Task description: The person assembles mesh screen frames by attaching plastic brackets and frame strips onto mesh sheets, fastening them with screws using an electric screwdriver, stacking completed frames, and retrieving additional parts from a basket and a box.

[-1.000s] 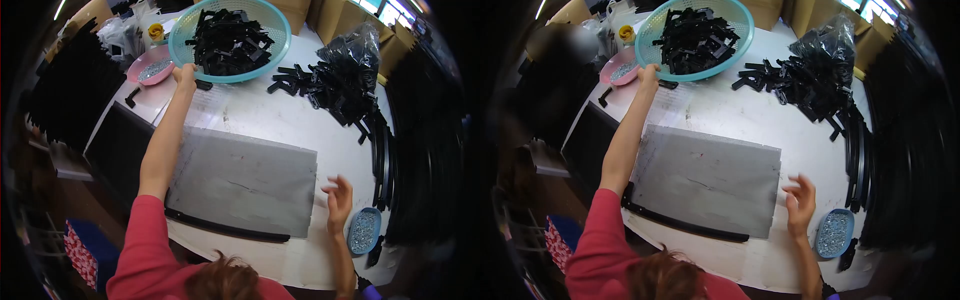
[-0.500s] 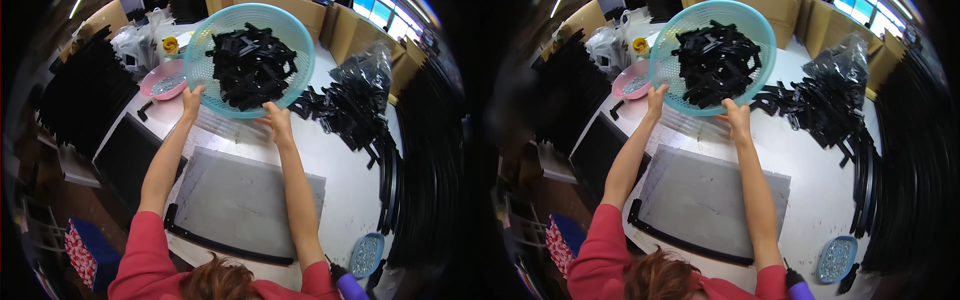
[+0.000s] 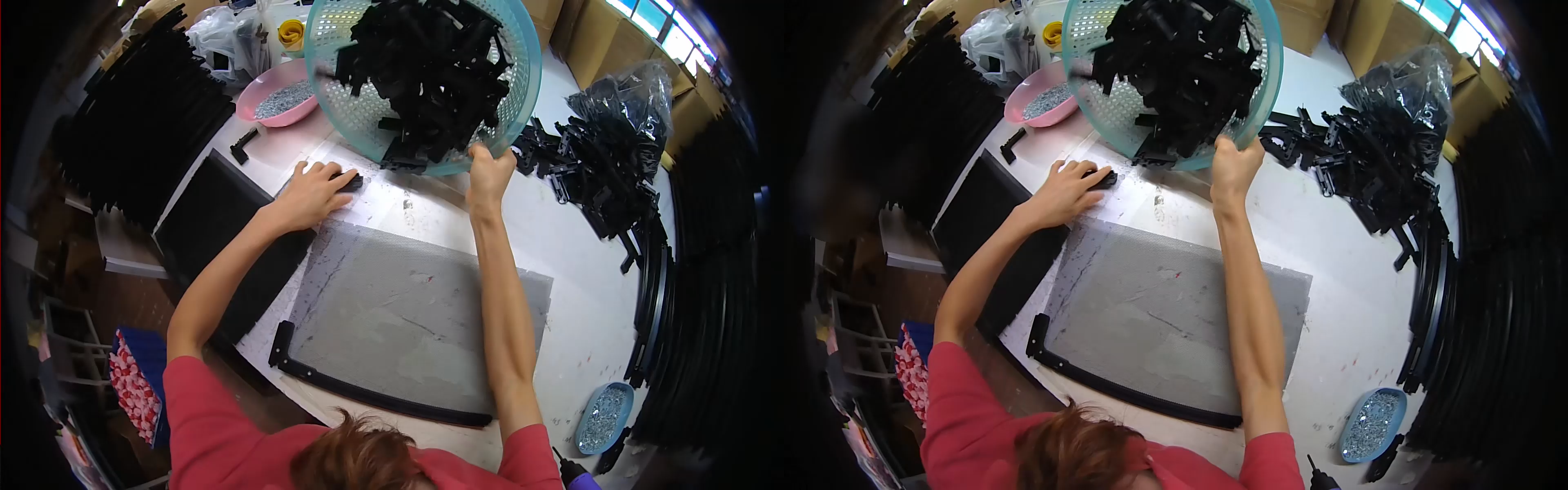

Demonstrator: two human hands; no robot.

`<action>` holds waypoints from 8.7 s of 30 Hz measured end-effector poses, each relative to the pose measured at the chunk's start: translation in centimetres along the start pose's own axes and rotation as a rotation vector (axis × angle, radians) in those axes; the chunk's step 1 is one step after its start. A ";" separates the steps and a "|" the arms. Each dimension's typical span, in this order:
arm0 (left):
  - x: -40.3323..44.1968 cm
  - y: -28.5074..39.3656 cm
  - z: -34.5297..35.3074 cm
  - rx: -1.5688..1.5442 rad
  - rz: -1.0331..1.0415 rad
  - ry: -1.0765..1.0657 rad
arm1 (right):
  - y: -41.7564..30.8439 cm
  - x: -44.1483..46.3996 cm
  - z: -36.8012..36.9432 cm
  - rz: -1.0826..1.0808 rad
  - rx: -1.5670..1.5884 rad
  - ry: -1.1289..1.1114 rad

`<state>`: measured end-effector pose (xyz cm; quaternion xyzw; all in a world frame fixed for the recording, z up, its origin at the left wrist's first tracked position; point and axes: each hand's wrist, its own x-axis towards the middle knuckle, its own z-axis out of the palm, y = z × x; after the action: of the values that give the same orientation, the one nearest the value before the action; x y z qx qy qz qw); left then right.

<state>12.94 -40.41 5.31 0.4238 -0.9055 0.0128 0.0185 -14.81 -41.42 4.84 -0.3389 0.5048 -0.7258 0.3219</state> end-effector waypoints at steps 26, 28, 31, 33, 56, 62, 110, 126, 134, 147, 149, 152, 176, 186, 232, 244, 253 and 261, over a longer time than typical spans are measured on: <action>1.7 -7.9 -2.5 -0.750 -0.108 0.207 | -1.7 8.1 0.8 0.147 -0.182 -0.033; -0.5 -9.8 -2.1 -0.656 -0.256 0.449 | -3.6 7.6 0.7 0.286 -0.092 -0.065; -2.7 -14.4 1.2 -0.567 -0.617 0.452 | -3.9 7.9 -0.3 0.399 -0.011 -0.145; -2.4 -15.5 5.0 -0.658 -0.601 0.512 | -4.4 7.5 -0.6 0.370 -0.051 -0.191; 4.6 7.6 4.3 -0.299 -0.034 0.648 | -13.7 -13.9 1.2 -0.191 0.299 -0.239; 3.2 6.9 1.5 -0.362 0.067 0.724 | -13.6 -27.3 -7.1 -0.729 -0.728 -0.595; -11.6 -4.7 1.2 -0.003 -0.234 0.563 | -20.9 -34.2 -30.3 -0.927 -0.503 0.328; -11.6 13.3 -4.8 -1.066 -0.251 0.299 | -20.0 -29.1 -28.5 0.061 -0.487 -0.410; -14.0 32.6 -1.9 -1.761 -0.103 -0.376 | -15.8 -28.3 -24.8 0.494 -0.293 -0.480; -15.4 30.0 2.5 -0.441 0.596 0.431 | -16.5 -29.7 -32.9 0.048 -1.138 -0.392; -14.9 29.7 1.5 -0.502 0.572 0.461 | -16.7 -28.7 -34.0 -0.114 -1.197 -0.549; -14.4 29.5 0.8 -0.527 0.577 0.471 | -15.4 -29.0 -33.8 -0.077 -1.103 -0.571; -14.3 28.2 0.9 -0.551 0.495 0.523 | -16.7 -26.2 -31.8 -0.095 -1.165 -0.634; -13.5 30.5 -1.9 -0.773 0.353 0.358 | -14.4 -27.9 -30.5 0.576 0.277 -0.346; -13.4 34.5 -4.5 -1.329 0.362 0.149 | -11.6 -32.7 -26.3 0.938 1.015 -0.660; -13.6 27.6 -1.4 -0.386 0.446 0.131 | -16.5 -28.1 -31.2 -0.031 -0.819 -0.583; -14.9 27.9 -1.2 -0.443 0.578 0.496 | -12.1 -27.5 -29.3 -0.142 -0.919 -0.595; -14.7 28.7 2.2 -0.439 0.627 0.449 | -11.1 -27.5 -28.5 -0.110 -0.736 -0.520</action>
<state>0.31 -10.83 2.25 0.1017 -0.9450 -0.0832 0.2995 -23.96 -1.31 3.41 -0.6281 0.6126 -0.4048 0.2573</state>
